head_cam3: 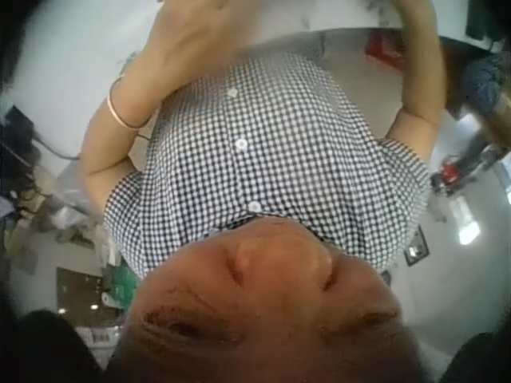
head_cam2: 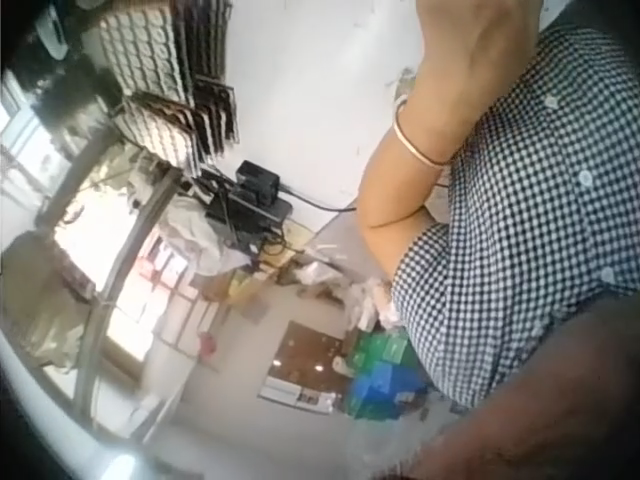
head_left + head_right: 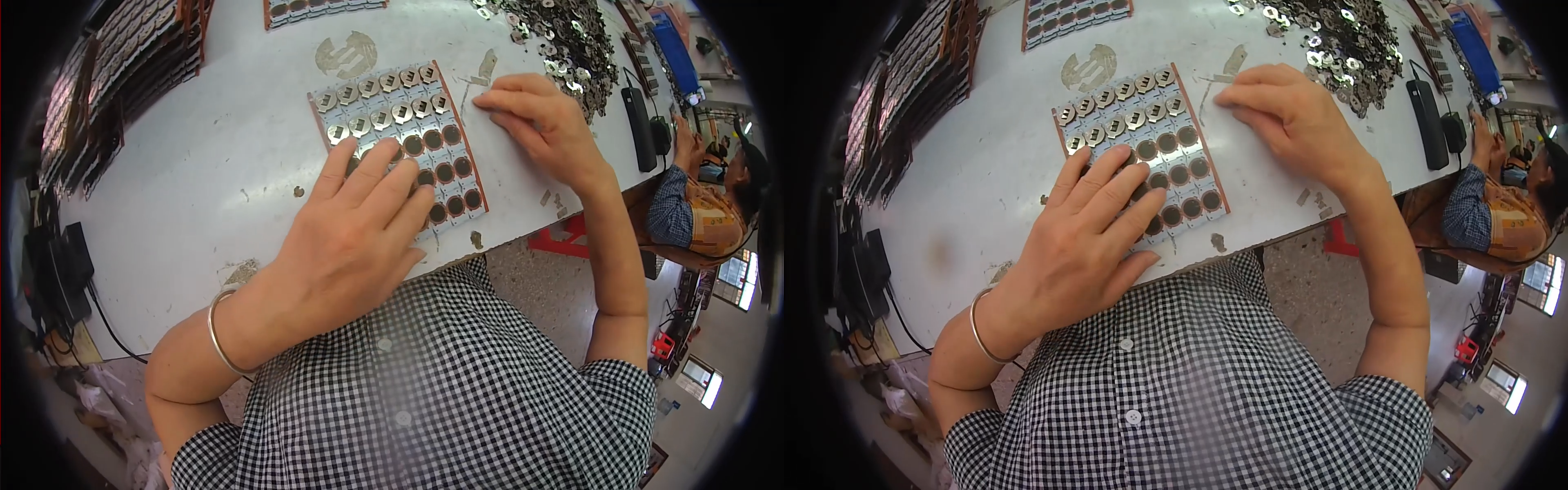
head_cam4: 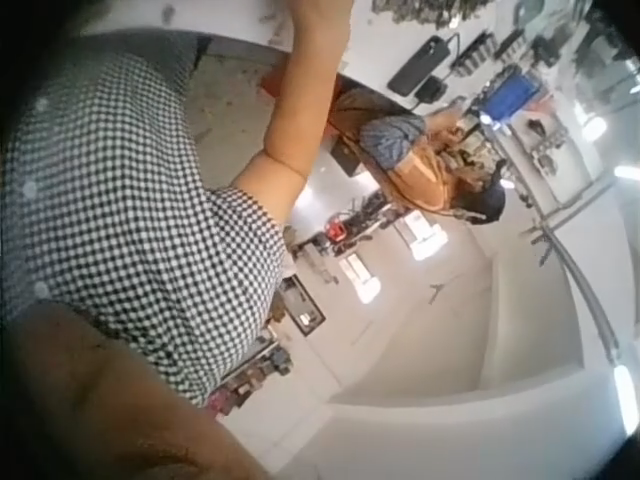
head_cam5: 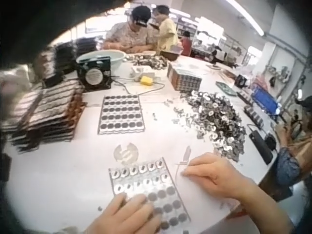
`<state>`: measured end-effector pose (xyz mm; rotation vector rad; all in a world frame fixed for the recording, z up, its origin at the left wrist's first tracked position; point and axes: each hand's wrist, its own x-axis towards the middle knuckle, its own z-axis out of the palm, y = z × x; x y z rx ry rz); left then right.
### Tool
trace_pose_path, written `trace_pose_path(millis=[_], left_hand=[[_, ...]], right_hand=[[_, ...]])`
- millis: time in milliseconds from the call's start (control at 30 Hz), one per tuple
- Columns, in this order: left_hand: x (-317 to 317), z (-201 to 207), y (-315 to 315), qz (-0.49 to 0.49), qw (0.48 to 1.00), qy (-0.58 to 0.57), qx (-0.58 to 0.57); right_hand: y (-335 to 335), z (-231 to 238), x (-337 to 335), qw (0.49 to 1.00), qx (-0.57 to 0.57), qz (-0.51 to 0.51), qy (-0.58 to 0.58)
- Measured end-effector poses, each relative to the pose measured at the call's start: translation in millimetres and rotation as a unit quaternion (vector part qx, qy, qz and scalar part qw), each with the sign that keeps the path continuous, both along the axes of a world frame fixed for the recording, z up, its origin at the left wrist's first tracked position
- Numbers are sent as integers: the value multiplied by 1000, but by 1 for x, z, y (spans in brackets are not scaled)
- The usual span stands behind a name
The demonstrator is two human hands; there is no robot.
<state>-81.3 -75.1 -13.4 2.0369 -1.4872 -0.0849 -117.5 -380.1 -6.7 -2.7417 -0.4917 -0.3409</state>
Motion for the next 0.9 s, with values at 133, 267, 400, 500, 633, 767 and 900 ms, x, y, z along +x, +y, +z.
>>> trace_pose_path(millis=[133, 267, 400, 500, 633, 767, 900], left_hand=[[3, 1, 0, -9, 1000, -14, 20], [2, 1, 0, -9, 1000, -8, 19], [0, 1, 1, -7, 999, -16, 26], [0, 1, 3, -5, 999, -15, 32], [0, 2, 1, -7, 999, -11, 35], [2, 2, -1, -10, 1000, -9, 26], [1, 1, -1, -8, 1000, -16, 12]], right_hand=[[-7, 2, 21, 995, 53, 8, 85], [-6, -4, 23, 998, 32, -1, 52], [-21, 4, 18, 996, 83, 25, 25], [-25, 8, 18, 998, 28, 32, 57], [-30, 0, 27, 996, 2, 75, 39], [-15, -8, 24, 999, 2, 36, -15], [6, 1, 12, 991, 127, -38, 36]])
